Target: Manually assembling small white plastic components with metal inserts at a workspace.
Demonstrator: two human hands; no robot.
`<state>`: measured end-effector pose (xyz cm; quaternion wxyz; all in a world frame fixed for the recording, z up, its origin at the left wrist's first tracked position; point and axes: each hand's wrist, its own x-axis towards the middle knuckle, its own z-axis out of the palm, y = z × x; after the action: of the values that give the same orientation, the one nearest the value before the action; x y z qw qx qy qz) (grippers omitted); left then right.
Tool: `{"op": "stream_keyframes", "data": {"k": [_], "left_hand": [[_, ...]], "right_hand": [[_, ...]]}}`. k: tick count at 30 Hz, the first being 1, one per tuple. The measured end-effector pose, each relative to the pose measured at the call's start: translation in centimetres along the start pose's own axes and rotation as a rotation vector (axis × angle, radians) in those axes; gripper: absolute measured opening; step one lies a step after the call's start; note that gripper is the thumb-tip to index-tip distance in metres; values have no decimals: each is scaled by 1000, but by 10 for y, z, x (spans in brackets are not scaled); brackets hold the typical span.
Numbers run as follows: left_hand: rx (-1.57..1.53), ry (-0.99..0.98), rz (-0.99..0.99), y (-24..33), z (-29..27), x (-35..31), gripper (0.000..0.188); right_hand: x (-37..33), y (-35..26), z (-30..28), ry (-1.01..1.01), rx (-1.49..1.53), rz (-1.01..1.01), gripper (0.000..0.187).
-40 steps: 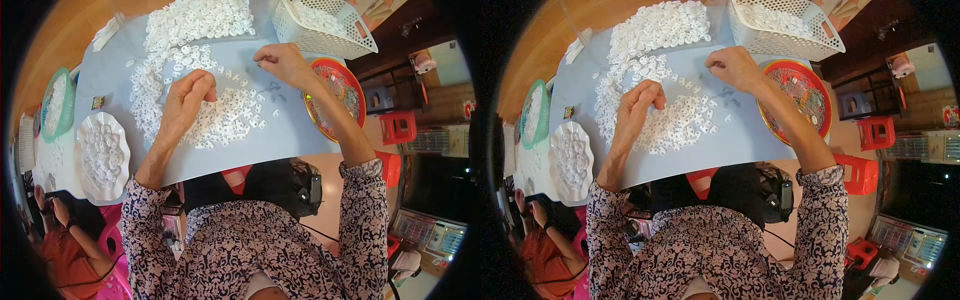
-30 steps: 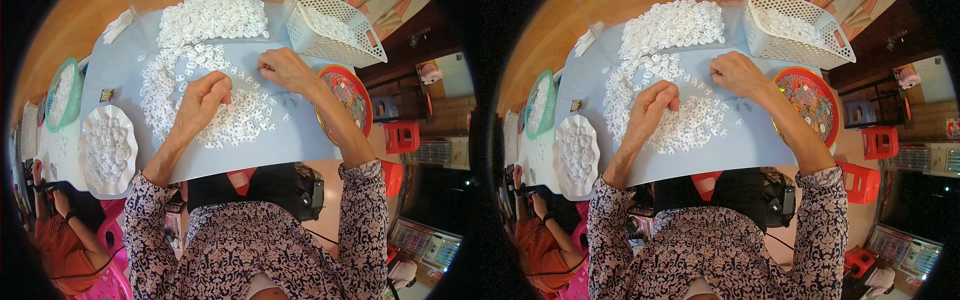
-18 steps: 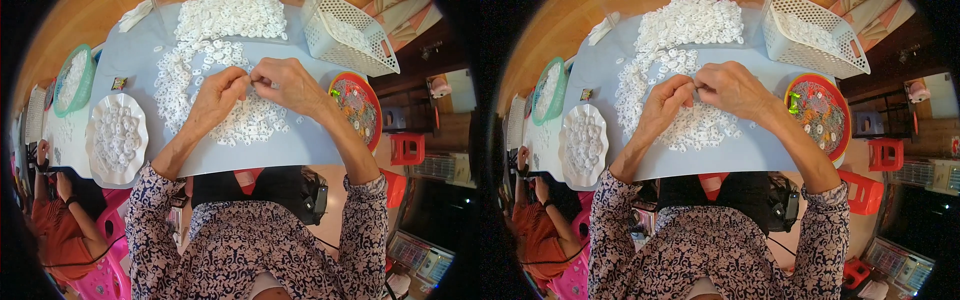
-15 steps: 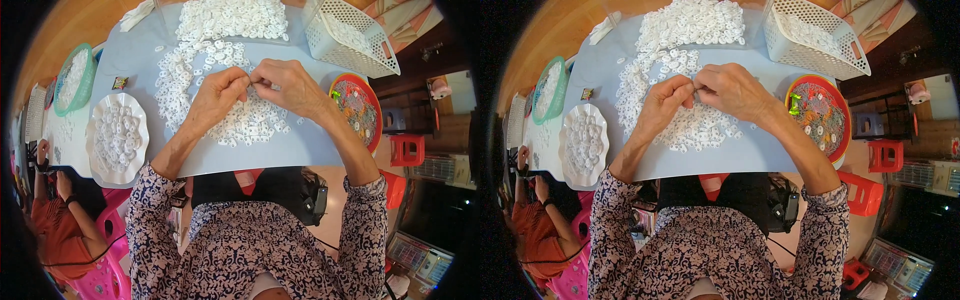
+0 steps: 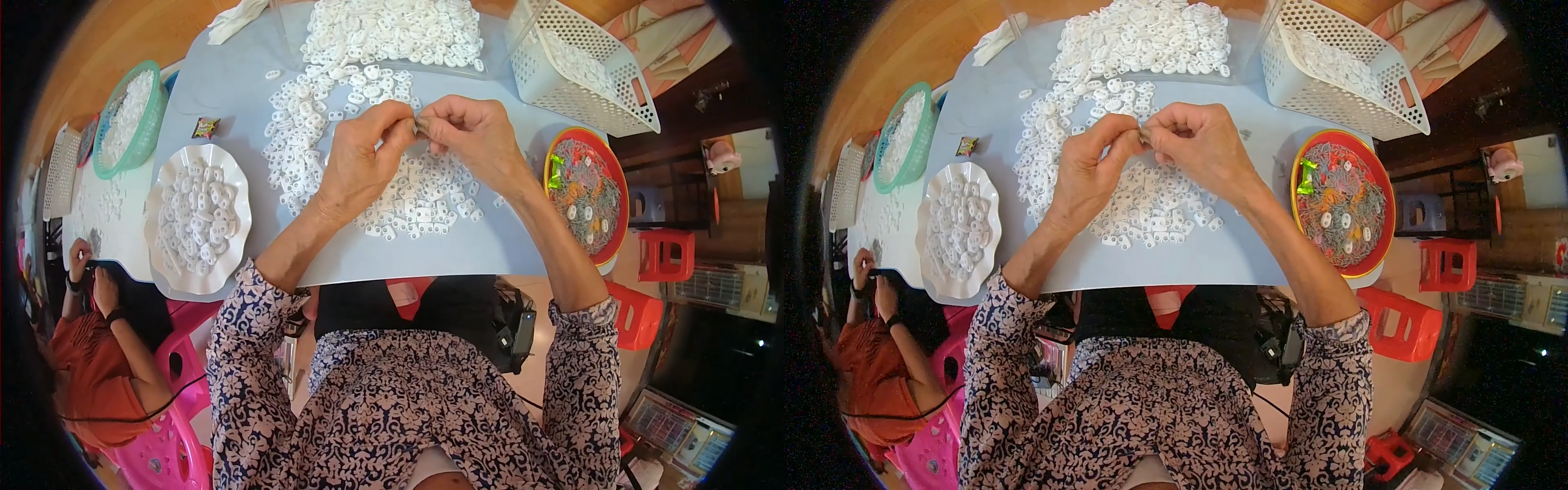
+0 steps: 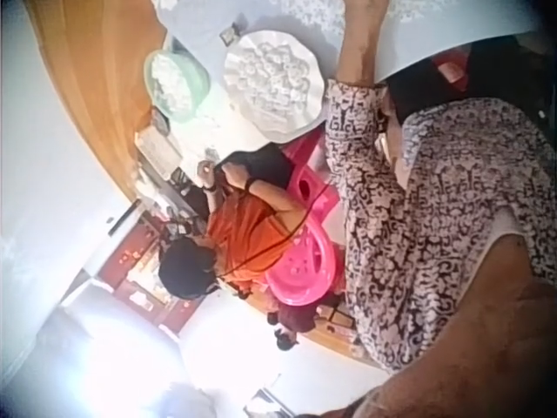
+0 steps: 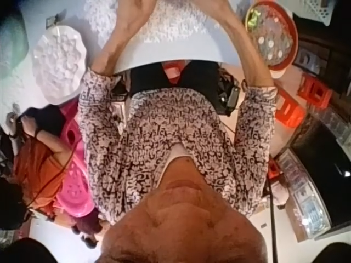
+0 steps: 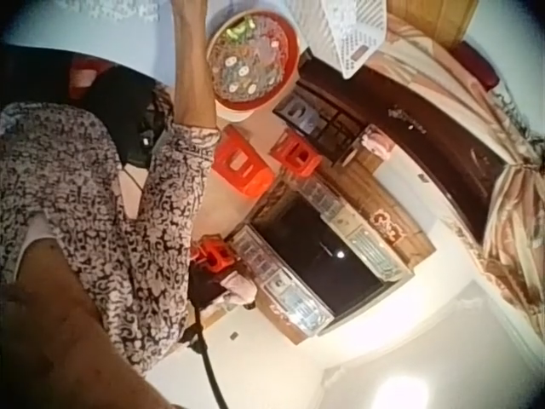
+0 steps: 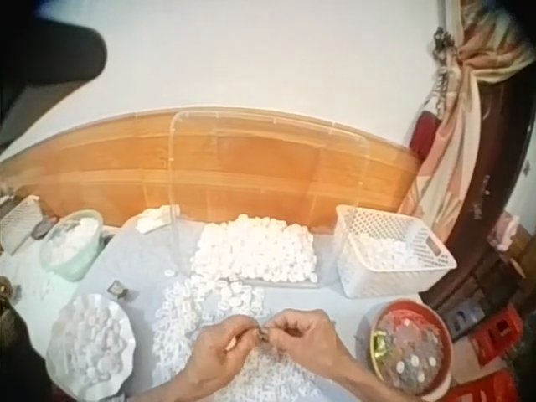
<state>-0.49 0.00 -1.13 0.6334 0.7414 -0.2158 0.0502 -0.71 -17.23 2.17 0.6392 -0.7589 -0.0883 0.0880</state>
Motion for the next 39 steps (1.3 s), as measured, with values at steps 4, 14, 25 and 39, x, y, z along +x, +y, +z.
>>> {"op": "stream_keyframes", "data": {"k": [4,14,25,39], "left_hand": [[218,43,157,4,0,1,8],[-232,-78,-211,-3,-3,2,11],[-204,-39,-163,2,2,-2,10],[246,62,137,4,1,-1,7]], "right_hand": [[1,1,2,18,40,34,13],[-2,7,9,58,54,-20,8],[-3,14,5,67,144,-28,10],[-2,14,9,95,77,-7,12]]}}
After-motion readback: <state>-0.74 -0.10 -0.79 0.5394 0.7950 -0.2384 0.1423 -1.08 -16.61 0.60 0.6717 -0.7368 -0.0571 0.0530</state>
